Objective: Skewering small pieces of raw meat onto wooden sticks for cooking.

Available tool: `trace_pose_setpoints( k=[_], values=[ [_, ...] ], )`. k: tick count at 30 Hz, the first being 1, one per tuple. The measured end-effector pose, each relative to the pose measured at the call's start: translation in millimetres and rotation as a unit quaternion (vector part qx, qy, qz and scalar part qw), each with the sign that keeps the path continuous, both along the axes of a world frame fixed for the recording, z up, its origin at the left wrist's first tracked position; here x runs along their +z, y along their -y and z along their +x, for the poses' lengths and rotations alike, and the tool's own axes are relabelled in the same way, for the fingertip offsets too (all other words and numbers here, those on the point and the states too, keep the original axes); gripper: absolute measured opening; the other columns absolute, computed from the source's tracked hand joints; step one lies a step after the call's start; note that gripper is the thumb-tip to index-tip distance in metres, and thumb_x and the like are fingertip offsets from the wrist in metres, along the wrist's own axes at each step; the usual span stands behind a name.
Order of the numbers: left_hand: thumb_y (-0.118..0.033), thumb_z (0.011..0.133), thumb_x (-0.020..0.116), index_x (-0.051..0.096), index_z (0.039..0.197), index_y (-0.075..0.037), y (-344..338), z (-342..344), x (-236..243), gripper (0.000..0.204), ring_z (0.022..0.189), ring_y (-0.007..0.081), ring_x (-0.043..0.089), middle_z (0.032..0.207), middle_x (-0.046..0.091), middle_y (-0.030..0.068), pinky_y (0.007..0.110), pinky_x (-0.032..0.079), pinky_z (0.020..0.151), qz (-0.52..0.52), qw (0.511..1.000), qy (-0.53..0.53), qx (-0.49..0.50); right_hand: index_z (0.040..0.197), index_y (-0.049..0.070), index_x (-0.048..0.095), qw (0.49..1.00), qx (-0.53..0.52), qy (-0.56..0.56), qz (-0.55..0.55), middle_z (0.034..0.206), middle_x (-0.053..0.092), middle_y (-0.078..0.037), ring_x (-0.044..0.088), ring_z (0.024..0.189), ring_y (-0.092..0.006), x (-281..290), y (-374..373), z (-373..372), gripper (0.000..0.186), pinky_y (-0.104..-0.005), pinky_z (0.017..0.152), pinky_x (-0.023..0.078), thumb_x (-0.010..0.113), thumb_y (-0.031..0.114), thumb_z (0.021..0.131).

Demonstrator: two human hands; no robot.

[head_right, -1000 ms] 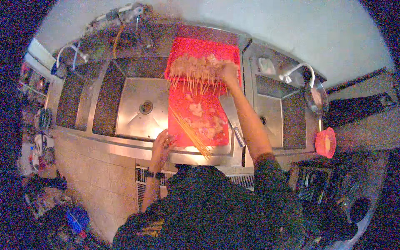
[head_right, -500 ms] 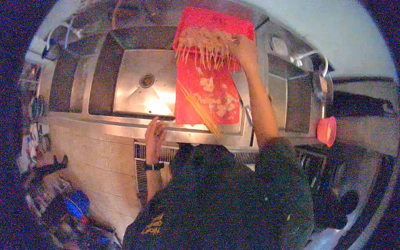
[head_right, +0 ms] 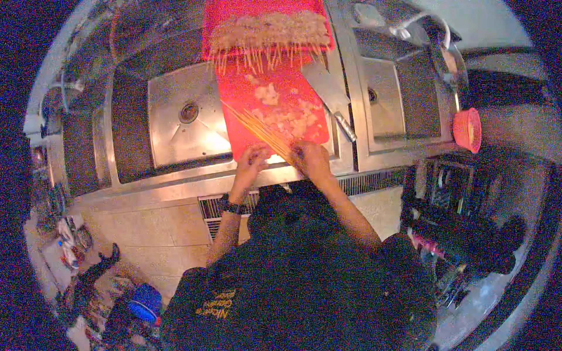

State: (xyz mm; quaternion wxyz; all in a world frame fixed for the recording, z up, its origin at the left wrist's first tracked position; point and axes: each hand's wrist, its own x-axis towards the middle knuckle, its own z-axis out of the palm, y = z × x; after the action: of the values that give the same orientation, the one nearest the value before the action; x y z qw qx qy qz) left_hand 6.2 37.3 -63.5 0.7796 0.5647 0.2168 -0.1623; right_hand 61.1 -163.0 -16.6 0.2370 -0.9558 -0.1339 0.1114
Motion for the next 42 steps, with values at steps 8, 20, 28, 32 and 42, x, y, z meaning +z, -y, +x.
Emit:
trace_pose_setpoints(
  k=[8, 20, 28, 32, 42],
  values=[
    [-0.024, 0.096, 0.061, 0.056, 0.127, -0.008, 24, -12, 6, 0.035, 0.099, 0.0141, 0.062, 0.111, 0.067, 0.0045, 0.027, 0.053, 0.079, 0.069, 0.996, 0.046, 0.010, 0.090, 0.005, 0.068, 0.996, -0.014, 0.064, 0.063, 0.084, 0.068, -0.016, 0.066, 0.076, -0.0348, -6, 28, -2, 0.022, -0.0434, 0.069, 0.053, 0.070, 0.025, 0.082],
    [-0.027, 0.097, 0.061, 0.066, 0.113, -0.002, 132, -24, 72, 0.030, 0.090, 0.0103, 0.063, 0.096, 0.068, 0.0039, 0.026, 0.052, 0.078, 0.100, 0.988, 0.091, 0.081, 0.110, 0.005, 0.062, 0.909, -0.006, -0.163, 0.384, 0.086, 0.069, -0.006, 0.065, 0.078, -0.0123, 16, 106, -62, 0.021, -0.0285, 0.071, 0.052, 0.062, 0.018, 0.094],
    [-0.025, 0.093, 0.067, 0.068, 0.108, 0.000, 188, -44, 69, 0.030, 0.089, 0.0086, 0.062, 0.097, 0.070, 0.0041, 0.026, 0.050, 0.079, 0.201, 0.966, 0.143, 0.080, 0.109, 0.004, 0.064, 0.859, -0.056, -0.233, 0.452, 0.085, 0.068, -0.004, 0.062, 0.076, -0.0112, 26, 150, -75, 0.021, -0.0275, 0.071, 0.051, 0.059, 0.019, 0.097],
    [-0.026, 0.091, 0.068, 0.066, 0.113, 0.000, 179, -23, 70, 0.033, 0.092, 0.0126, 0.064, 0.101, 0.071, 0.0066, 0.028, 0.050, 0.083, 0.229, 0.959, 0.146, 0.075, 0.112, 0.004, 0.065, 0.862, -0.087, -0.192, 0.460, 0.080, 0.066, -0.004, 0.059, 0.072, -0.0110, 9, 174, -77, 0.022, -0.0266, 0.068, 0.049, 0.054, 0.016, 0.098],
    [-0.020, 0.087, 0.060, 0.064, 0.112, 0.001, 114, 72, 20, 0.033, 0.102, 0.0379, 0.062, 0.105, 0.067, 0.0211, 0.045, 0.050, 0.089, 0.584, 0.760, 0.282, -0.051, 0.118, 0.008, 0.063, 0.905, -0.064, -0.162, 0.387, 0.087, 0.065, 0.001, 0.045, 0.055, -0.0024, 1, 218, -77, 0.024, -0.0193, 0.044, 0.036, 0.054, 0.015, 0.097]
  ],
)
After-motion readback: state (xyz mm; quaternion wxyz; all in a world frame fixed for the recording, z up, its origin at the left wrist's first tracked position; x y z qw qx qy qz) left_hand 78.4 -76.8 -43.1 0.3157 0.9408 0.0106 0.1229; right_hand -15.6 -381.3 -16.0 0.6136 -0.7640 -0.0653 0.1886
